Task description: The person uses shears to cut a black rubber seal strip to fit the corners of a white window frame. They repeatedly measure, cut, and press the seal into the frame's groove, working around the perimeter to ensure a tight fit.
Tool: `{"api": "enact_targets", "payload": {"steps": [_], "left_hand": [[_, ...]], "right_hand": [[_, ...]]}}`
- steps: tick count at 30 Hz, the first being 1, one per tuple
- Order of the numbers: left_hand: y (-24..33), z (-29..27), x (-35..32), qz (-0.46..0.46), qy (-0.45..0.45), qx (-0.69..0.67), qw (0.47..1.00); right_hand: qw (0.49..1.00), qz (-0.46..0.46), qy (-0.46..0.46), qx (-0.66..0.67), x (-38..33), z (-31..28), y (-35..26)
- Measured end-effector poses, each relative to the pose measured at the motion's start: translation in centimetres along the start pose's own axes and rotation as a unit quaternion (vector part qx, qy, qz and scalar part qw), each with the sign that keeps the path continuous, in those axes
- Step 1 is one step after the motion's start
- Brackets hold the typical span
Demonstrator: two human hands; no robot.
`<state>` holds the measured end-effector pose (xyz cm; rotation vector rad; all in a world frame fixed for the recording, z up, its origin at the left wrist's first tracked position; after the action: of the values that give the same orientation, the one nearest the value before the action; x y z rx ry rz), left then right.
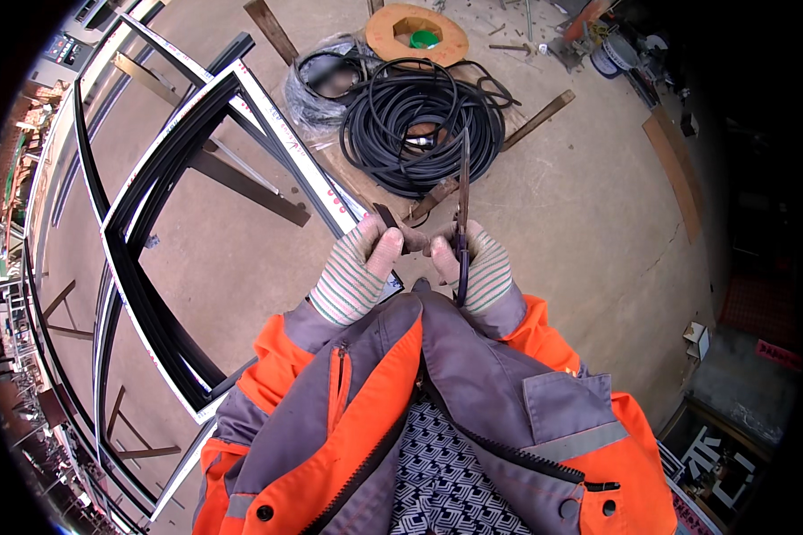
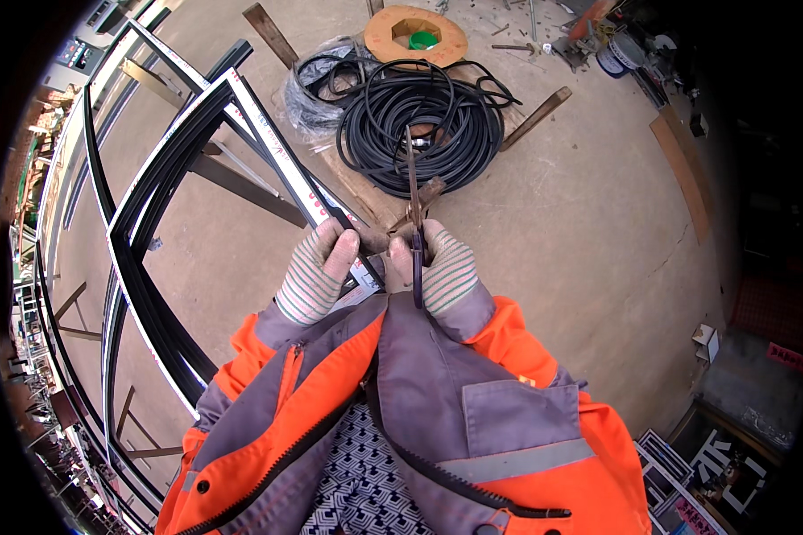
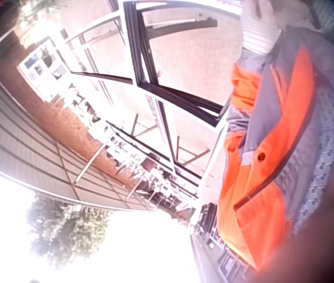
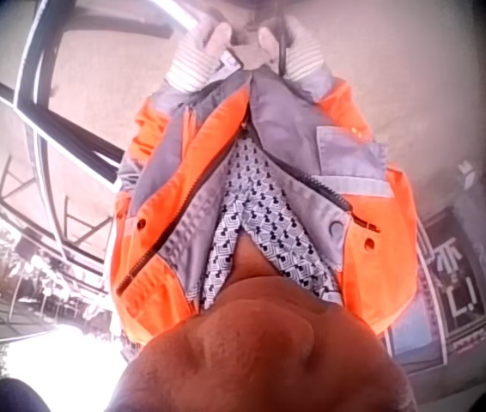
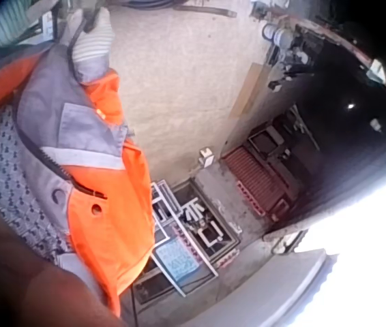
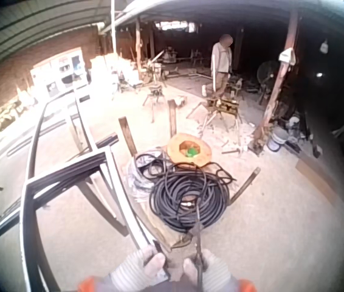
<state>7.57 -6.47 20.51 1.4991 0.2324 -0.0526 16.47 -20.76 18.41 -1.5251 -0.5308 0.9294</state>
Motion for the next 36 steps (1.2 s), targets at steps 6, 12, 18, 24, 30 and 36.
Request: {"api": "enact_targets", "payload": {"steps": [6,12,18,24,30,36], "left_hand": [[0.5,-0.5,0.3,-0.060,-0.066,0.004,0.996],[2.6,-1.9,0.8,-0.038,-0.071,0.101,0.992],[2.8,-2.5,1.6,-0.066,-0.081,0.089,0.990],[3.4,-2.3,2.3,-0.077,-0.100,0.107,0.986],[2.9,-2.4,2.5,-0.082,-0.115,0.136,0.981],[2.6,-2.3,2.6,-0.093,-0.128,0.118,0.980]], "right_hand": [[0.984,0.081,-0.144,-0.071,-1.4,-2.0,1.1],[0.969,0.006,-0.245,0.010,-3.2,-0.9,2.3],[0.949,0.009,-0.305,-0.078,-3.9,-0.5,1.8],[0.944,0.024,-0.313,-0.106,-4.4,-0.5,-0.3],[0.943,0.023,-0.311,-0.119,-4.4,-0.5,0.3],[0.937,0.035,-0.327,-0.113,-4.2,-0.7,-0.5]]}}
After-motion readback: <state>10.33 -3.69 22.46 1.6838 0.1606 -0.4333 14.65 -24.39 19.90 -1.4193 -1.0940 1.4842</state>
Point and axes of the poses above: each hand's wrist, its own x-axis towards the middle knuckle, its own z-axis out of the palm, y = z × x, the point moved 8 cm from there along x, towards the middle knuckle, and after that the axes turned 13 degrees about -y, right-handed, at the moved point
